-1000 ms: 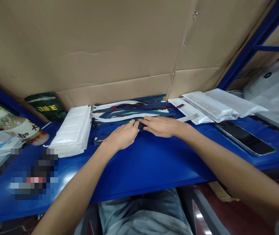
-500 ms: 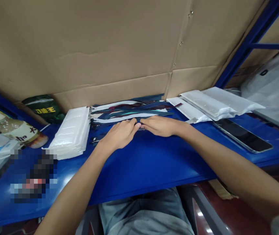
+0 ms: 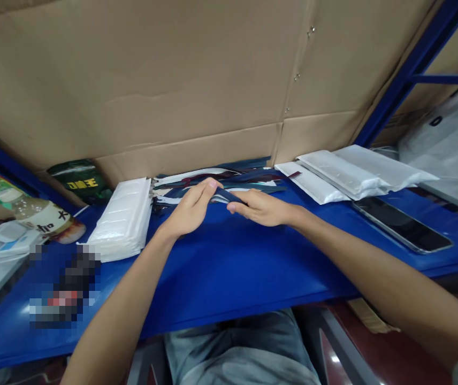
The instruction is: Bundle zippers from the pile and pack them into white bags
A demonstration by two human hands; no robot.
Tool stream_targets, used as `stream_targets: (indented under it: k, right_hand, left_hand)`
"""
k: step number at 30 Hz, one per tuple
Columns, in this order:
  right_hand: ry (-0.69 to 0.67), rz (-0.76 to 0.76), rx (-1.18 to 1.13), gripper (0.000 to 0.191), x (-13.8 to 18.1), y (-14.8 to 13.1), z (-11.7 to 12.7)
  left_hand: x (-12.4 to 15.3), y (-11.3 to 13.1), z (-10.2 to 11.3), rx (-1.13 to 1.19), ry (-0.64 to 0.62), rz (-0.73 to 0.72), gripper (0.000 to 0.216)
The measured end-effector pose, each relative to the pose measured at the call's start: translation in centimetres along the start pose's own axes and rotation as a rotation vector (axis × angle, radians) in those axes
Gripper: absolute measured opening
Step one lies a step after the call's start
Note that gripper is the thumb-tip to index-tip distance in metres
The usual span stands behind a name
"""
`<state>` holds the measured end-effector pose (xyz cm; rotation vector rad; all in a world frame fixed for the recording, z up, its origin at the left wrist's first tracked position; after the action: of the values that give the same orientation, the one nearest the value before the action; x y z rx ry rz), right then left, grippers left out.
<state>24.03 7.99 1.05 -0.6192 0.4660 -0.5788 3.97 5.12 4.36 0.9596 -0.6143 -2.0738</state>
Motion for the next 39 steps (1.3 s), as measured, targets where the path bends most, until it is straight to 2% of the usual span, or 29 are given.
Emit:
stream_targets:
  k: [3,6,10,15,17,20,23,27,32,39]
  right_hand:
    - [0.036,-0.036,-0.185,0.046,-0.2,-0.4,-1.3]
    - [0.096,-0.007,-0.328,0.048,-0.7,-1.2,-2.6]
    - [0.179,-0.014,-0.473,0.049,-1.1,-2.2,-4.3]
    - [0.206,-0.134,-0.710,0.057,-1.3,-2.8,-6.4]
    - [0.171,-0.153,-0.861,0.056,-1.4,-3.0,-7.2]
    - [0.051,-0.164,-1.103,0.054,-1.6,-3.2,-8.4]
    - [0.034,-0.235,-1.234,0.053,-1.7,-3.3,-9.0]
    - [-0.006,-0.348,-1.331,0.051,-1.3,-3.4,-9.0]
    - [-0.074,-0.345,-1.375,0.052,-0.9,-4.2,-8.4]
    - [-0.111,-0.349,-1.241,0.047,-0.4,-4.8,-7.2]
  left_hand:
    - [-0.2,0.6,0.0,0.171,0.149,0.034,0.053]
    - [-0.4,1.0,-0.4,0.431,0.271,0.071,0.064]
    - [-0.3,1.6,-1.2,0.711,0.326,0.168,0.077]
    - [0.1,2.3,-1.8,0.899,0.378,0.364,0.077]
    - [0.1,2.5,-1.9,0.931,0.432,0.407,0.076]
    - [0.1,2.3,-2.1,0.962,0.516,0.451,0.076]
    - [0.0,1.7,-2.1,0.972,0.543,0.484,0.075]
    - [-0.1,1.2,-1.9,0.998,0.534,0.477,0.072]
    - [-0.6,1.0,-1.5,1.073,0.613,0.439,0.066]
    - [-0.8,0.9,-1.4,1.177,0.626,0.346,0.061]
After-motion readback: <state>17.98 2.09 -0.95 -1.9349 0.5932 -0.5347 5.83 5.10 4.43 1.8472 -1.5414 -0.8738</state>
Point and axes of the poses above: each hand's wrist, its own x-axis away from the middle knuckle, its own z-axis out of the back of the hand, y = z × x, the point moved 3 cm from there along -x, towards the middle knuckle, and after that the axes turned 6 degrees about -z, right-handed, at the moved point
